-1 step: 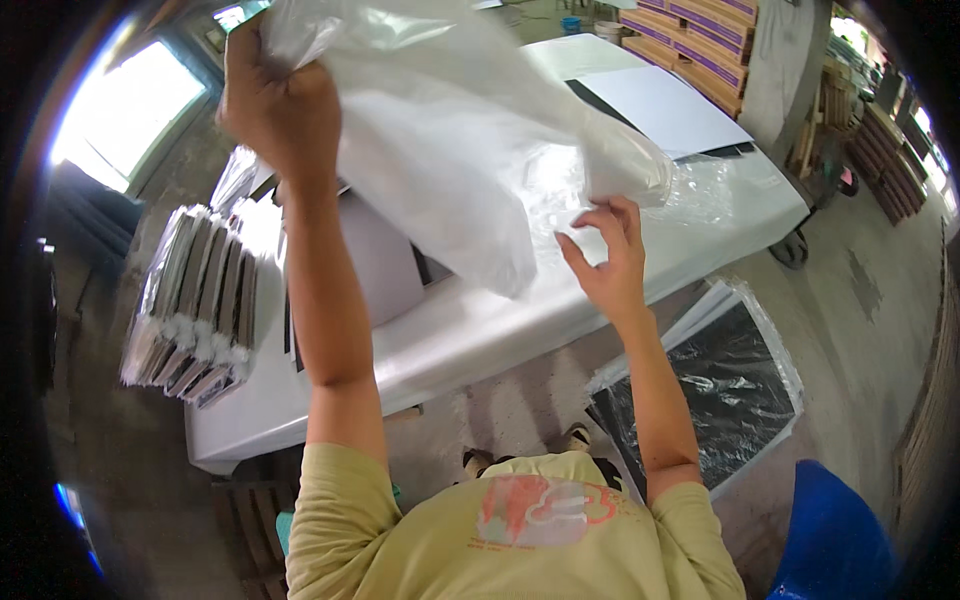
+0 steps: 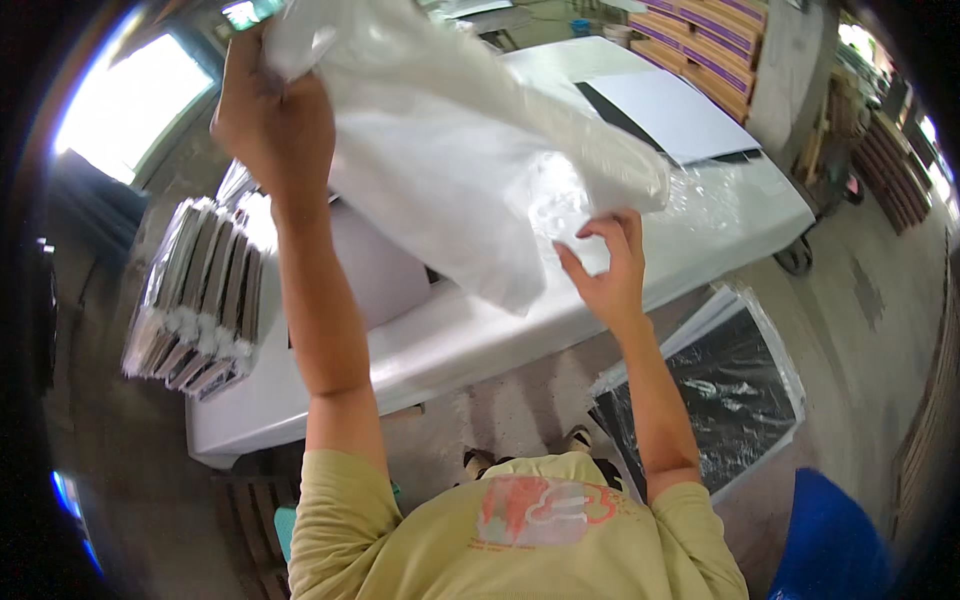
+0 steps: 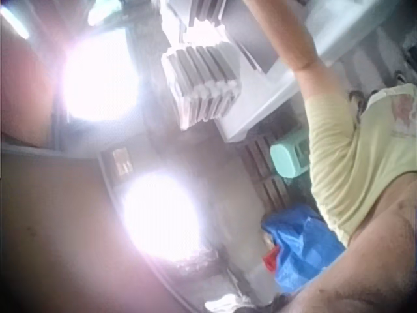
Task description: The person places black paper boards into plastic bags one by one, smoothing the bag over each board and stacking the bagged items on a table.
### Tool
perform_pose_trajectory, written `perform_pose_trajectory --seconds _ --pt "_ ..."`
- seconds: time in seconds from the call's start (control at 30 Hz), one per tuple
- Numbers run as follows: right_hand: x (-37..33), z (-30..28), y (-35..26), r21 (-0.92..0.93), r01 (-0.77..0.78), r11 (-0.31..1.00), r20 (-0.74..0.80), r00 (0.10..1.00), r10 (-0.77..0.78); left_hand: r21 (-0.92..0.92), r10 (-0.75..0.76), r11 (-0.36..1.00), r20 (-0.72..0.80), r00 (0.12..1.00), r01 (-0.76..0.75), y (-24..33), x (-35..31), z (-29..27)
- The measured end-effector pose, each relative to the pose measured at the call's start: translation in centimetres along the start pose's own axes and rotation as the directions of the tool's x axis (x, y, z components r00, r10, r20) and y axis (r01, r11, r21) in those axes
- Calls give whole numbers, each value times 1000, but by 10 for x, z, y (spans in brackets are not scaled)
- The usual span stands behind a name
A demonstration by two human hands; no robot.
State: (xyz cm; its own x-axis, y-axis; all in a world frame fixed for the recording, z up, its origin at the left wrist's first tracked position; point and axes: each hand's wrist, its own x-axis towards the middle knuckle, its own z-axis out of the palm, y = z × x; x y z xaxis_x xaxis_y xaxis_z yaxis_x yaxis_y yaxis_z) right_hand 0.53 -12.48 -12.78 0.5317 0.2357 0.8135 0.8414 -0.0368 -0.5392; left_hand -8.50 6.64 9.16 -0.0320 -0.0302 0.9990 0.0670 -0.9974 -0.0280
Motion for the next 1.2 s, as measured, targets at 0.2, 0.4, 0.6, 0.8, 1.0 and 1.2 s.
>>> perform_pose_trajectory --seconds 0.2,0.4,0.6,0.8,1.0,1.2 --pt "12 39 -91 34 439 898 -223 879 -422 -187 -384 857 389 837 480 -12 -35 -148" --pt "12 100 -223 626 304 718 203 825 -527 51 -749 525 501 433 849 5 -81 -269" --pt "-70 206 -262 673 -609 419 728 646 -230 -183 -911 -59 412 23 981 -20 -148 -347" --pt "-111 273 -277 537 -132 833 636 713 -297 -271 -805 -467 524 -278 842 -61 -224 -384" --pt "-130 313 -295 511 -591 624 839 500 -214 -383 -880 -402 413 -235 832 -112 -252 -404" --pt "-152 348 -320 356 55 933 619 734 -280 -508 -919 -370 320 -229 777 -157 -264 -427"
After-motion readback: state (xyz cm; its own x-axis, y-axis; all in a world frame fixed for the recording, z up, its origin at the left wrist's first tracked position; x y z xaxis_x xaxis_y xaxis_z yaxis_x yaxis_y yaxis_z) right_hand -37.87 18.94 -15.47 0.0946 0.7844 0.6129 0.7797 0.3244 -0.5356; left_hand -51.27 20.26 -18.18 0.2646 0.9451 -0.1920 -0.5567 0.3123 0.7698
